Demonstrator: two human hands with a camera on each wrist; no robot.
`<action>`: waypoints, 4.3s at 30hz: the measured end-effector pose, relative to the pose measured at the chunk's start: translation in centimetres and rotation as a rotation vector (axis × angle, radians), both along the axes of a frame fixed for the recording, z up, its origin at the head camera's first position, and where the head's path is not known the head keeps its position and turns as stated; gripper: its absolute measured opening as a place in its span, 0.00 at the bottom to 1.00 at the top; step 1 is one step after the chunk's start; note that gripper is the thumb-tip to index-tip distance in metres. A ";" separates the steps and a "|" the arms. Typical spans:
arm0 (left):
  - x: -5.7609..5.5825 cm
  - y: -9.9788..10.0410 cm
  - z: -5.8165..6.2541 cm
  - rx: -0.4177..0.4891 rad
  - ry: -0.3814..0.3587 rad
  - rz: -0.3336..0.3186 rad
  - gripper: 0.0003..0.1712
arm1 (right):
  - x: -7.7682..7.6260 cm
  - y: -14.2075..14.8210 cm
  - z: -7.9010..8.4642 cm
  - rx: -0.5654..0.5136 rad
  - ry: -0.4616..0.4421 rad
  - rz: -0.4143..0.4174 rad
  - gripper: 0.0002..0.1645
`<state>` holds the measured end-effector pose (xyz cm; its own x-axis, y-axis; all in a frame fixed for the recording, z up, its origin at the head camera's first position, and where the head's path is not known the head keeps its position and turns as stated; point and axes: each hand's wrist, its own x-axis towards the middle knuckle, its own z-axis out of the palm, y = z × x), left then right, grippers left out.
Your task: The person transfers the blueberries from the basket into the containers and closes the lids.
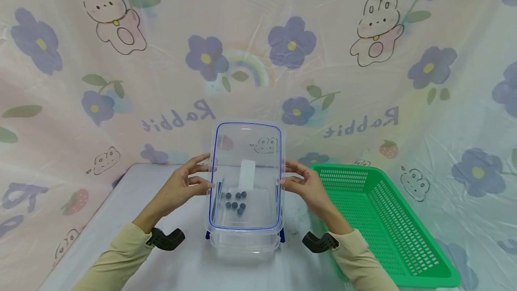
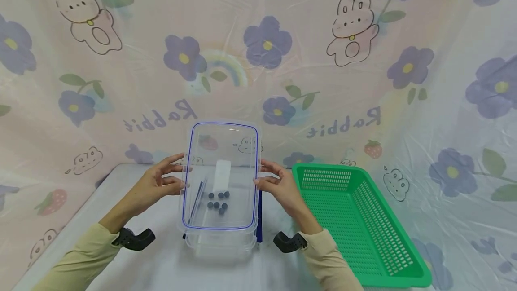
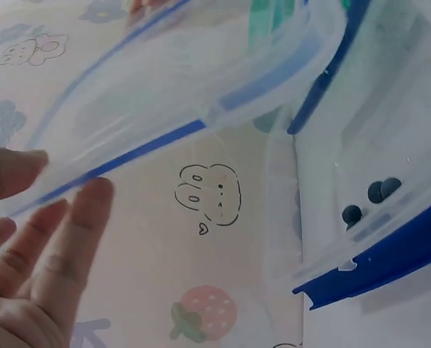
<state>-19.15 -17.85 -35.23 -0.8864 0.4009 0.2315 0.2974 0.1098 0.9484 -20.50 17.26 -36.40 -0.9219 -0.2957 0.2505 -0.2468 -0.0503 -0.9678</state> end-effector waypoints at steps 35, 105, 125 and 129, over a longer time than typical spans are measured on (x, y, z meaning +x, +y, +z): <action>1.0 0.2 1.7 -0.444 1.245 0.156 0.26 | 0.5 1.1 0.9 0.534 1.402 -0.230 0.19; -3.3 1.0 -9.9 -0.819 1.551 0.212 0.35 | -1.5 -0.9 -5.5 1.339 1.419 -0.063 0.16; -4.0 1.2 -11.3 -0.882 1.629 0.226 0.34 | -1.9 -1.2 -5.8 1.401 1.352 -0.025 0.12; -4.0 1.4 -11.5 -0.889 1.638 0.234 0.34 | -1.8 -1.2 -5.8 1.410 1.328 -0.021 0.12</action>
<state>-23.11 -16.48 -46.69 -0.0787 0.7845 0.6151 0.6402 0.5128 -0.5720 -22.30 16.08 -42.24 -0.3790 -0.8710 0.3126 -0.7330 0.4888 0.4731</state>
